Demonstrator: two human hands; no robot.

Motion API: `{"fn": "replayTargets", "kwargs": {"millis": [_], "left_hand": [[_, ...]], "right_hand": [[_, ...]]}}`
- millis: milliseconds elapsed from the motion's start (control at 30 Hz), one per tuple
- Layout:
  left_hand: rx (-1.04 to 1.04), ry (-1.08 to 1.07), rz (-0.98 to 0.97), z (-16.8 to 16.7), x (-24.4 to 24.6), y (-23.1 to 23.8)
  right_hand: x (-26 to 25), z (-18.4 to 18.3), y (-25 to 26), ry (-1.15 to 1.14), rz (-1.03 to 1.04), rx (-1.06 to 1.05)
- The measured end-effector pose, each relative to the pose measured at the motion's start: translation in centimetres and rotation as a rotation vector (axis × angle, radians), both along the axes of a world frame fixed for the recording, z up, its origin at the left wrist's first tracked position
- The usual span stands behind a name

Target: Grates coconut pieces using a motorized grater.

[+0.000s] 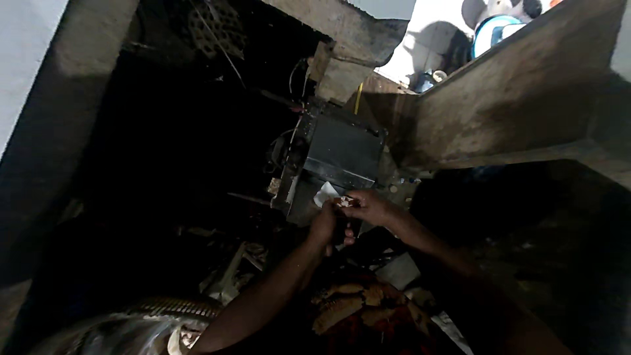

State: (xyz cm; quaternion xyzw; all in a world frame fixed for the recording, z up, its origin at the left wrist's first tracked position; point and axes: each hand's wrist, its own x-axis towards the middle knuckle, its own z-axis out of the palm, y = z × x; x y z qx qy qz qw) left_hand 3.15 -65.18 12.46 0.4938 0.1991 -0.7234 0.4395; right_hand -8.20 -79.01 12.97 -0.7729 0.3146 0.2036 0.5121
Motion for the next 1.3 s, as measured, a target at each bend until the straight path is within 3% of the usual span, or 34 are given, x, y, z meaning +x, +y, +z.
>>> {"fn": "replayTargets", "kwargs": {"millis": [333,567,1300], "left_hand": [[0.002,-0.194,-0.121,-2.0,-0.5,-1.4],[0.033,-0.309,-0.248,-2.2,0.2,-1.9],[-0.032,-0.477,-0.338,-7.1,-2.1,-1.7]], "right_hand": [[-1.1,0.3,0.9,0.102,-0.076,-0.14],[-0.7,-0.1,1.7,0.133,-0.178,-0.091],[-3.0,-2.9,2.0,0.044,-0.14,-0.201]]}}
